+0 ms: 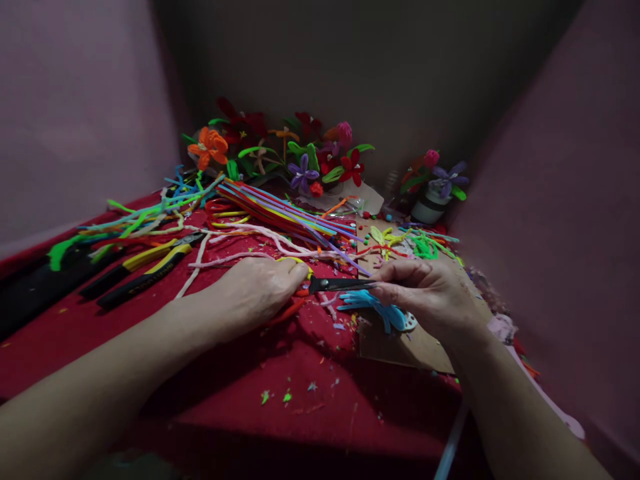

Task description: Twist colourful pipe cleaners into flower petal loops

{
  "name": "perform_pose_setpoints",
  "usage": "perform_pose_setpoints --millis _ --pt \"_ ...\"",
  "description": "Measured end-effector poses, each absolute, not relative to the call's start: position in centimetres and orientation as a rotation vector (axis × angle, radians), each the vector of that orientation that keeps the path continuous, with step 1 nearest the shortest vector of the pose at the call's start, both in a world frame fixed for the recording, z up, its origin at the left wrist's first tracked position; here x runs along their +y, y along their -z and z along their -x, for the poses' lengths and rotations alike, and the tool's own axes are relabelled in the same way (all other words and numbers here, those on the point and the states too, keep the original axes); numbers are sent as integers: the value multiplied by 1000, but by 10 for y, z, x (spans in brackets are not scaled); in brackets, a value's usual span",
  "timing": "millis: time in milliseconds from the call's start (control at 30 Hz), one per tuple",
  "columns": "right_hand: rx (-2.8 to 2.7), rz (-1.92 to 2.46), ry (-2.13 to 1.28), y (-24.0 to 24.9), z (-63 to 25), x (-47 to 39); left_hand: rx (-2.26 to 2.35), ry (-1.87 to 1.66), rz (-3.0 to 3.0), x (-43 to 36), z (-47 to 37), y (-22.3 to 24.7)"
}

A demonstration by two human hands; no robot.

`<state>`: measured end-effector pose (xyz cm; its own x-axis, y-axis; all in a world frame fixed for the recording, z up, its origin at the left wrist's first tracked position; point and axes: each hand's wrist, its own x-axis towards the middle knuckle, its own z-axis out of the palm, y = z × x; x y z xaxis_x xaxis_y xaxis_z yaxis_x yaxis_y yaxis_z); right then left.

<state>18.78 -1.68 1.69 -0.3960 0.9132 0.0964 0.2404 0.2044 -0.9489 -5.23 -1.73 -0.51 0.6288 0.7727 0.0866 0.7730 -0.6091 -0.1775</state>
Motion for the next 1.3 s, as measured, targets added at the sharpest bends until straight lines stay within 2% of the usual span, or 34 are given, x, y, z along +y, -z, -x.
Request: perform_pose_setpoints --millis 233,500,800,1300 --pt "-1687 1063 -1325 -16 -187 -17 -1281 28 2647 -18 53 6" --pt "-1633 1142 -1257 -16 -187 -16 -1312 61 2708 -19 55 6" --pt "-1815 1035 -868 -9 -190 -14 -1528 11 2800 -19 52 1" --pt "-1922 944 -404 -2 -185 -18 -1413 31 2730 -16 55 9"
